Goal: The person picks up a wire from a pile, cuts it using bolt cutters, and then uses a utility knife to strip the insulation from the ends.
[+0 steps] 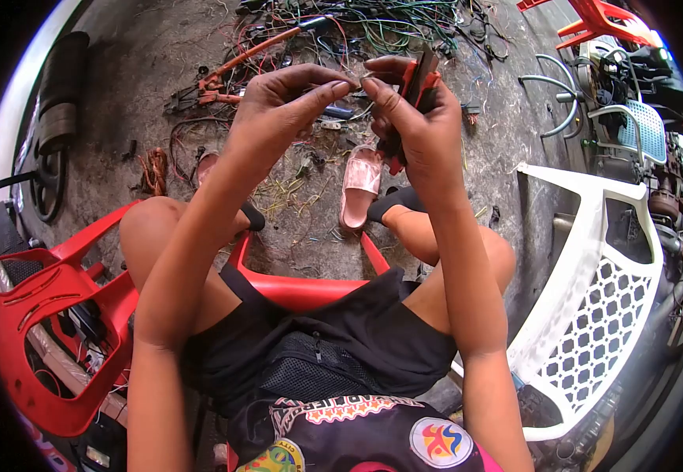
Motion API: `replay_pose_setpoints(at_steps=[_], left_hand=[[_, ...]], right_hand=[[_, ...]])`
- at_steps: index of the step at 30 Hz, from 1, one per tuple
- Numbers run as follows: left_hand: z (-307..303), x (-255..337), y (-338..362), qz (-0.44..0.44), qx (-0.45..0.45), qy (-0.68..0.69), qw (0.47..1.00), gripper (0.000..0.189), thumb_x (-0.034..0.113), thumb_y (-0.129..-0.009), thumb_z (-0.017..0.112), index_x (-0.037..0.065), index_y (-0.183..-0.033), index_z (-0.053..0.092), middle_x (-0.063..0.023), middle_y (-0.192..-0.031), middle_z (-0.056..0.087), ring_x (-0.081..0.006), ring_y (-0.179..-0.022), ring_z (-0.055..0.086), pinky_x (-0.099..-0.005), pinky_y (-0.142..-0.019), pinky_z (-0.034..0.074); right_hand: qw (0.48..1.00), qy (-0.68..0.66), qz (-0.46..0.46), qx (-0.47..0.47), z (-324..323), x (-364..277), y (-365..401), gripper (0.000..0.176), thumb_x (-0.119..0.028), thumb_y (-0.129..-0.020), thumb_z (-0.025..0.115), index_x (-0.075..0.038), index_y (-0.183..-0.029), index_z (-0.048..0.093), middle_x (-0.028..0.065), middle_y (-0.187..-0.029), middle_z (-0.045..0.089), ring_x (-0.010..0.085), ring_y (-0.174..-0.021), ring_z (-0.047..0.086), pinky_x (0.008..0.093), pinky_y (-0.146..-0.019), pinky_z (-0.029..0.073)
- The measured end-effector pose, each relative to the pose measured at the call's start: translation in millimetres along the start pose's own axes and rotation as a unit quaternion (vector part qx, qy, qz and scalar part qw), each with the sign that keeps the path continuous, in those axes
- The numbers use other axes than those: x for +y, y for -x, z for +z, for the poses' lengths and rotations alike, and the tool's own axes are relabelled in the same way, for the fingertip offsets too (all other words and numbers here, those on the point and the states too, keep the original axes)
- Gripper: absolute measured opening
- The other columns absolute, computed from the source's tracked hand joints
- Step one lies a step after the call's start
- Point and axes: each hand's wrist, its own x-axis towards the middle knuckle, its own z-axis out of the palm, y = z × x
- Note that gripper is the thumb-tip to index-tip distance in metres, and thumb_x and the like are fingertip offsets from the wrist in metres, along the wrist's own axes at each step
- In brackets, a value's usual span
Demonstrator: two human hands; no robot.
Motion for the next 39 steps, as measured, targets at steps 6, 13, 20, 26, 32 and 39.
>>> replay_pose_setpoints(at_steps=[6, 13, 20, 26, 32, 39], left_hand=[[5.6, -9.6, -3.7, 0.112, -0.023, -0.029, 0.993, 0.013, 0.01, -0.088, 0.064, 0.001, -0.097, 0.067, -0.0018, -0.086, 0.066, -0.0071, -0.079, 0.06, -0.0222, -0.073, 0.049], [10.6, -3.2, 2.0, 0.133, 0.026, -0.168, 0.976, 0.014, 0.001, -0.086, 0.062, -0.001, -0.099, 0.066, -0.0027, -0.089, 0.067, -0.0064, -0.083, 0.06, -0.0214, -0.076, 0.048], [21.0, -4.1, 1.9, 0.087, 0.134, -0.092, 0.983, 0.013, 0.007, -0.085, 0.064, 0.002, -0.097, 0.068, -0.0001, -0.077, 0.064, -0.0026, -0.067, 0.055, -0.0191, -0.055, 0.042], [11.7, -14.2, -0.4, -0.041, 0.106, 0.166, 0.98, 0.02, 0.01, -0.086, 0.065, 0.003, -0.104, 0.066, 0.0058, -0.066, 0.052, -0.0004, -0.054, 0.041, -0.018, -0.042, 0.026], [15.4, -12.6, 4.7, -0.069, 0.047, 0.238, 0.968, 0.025, 0.01, -0.089, 0.061, 0.001, -0.113, 0.062, 0.0021, -0.075, 0.055, -0.0001, -0.055, 0.039, -0.0166, -0.046, 0.028], [11.9, -7.8, 8.7, -0.094, 0.004, 0.304, 0.948, 0.033, 0.01, -0.09, 0.058, -0.002, -0.121, 0.056, 0.002, -0.076, 0.052, -0.0004, -0.055, 0.036, -0.0165, -0.047, 0.028]], right_hand=[[1.0, 0.01, 0.008, -0.02, -6.0, 7.6, -1.3, 0.009, -0.004, -0.082, 0.068, -0.001, -0.089, 0.065, -0.0013, -0.07, 0.062, 0.0033, -0.062, 0.054, 0.0182, -0.055, 0.041], [0.999, 0.029, -0.017, 0.032, 7.2, 8.5, 3.3, 0.008, -0.002, -0.083, 0.065, 0.001, -0.091, 0.066, 0.0009, -0.069, 0.061, 0.0052, -0.058, 0.054, 0.0179, -0.051, 0.042], [0.979, 0.151, -0.118, 0.065, 11.2, 20.9, 1.1, 0.009, -0.003, -0.081, 0.065, -0.001, -0.09, 0.065, 0.0065, -0.076, 0.067, 0.009, -0.067, 0.062, 0.0256, -0.06, 0.048], [0.915, 0.356, -0.183, 0.05, -2.0, 14.5, -3.5, 0.013, -0.011, -0.082, 0.065, -0.002, -0.089, 0.058, 0.014, -0.073, 0.064, 0.0269, -0.064, 0.065, 0.0353, -0.057, 0.048], [0.821, 0.52, -0.235, -0.024, -0.4, 16.6, 2.2, 0.016, -0.014, -0.081, 0.063, -0.006, -0.09, 0.053, 0.0171, -0.074, 0.059, 0.0373, -0.068, 0.061, 0.0451, -0.056, 0.046], [0.77, 0.596, -0.227, -0.003, 1.9, 15.2, 0.1, 0.014, -0.016, -0.078, 0.064, -0.009, -0.084, 0.053, 0.0102, -0.071, 0.061, 0.0307, -0.064, 0.064, 0.0407, -0.055, 0.05]])
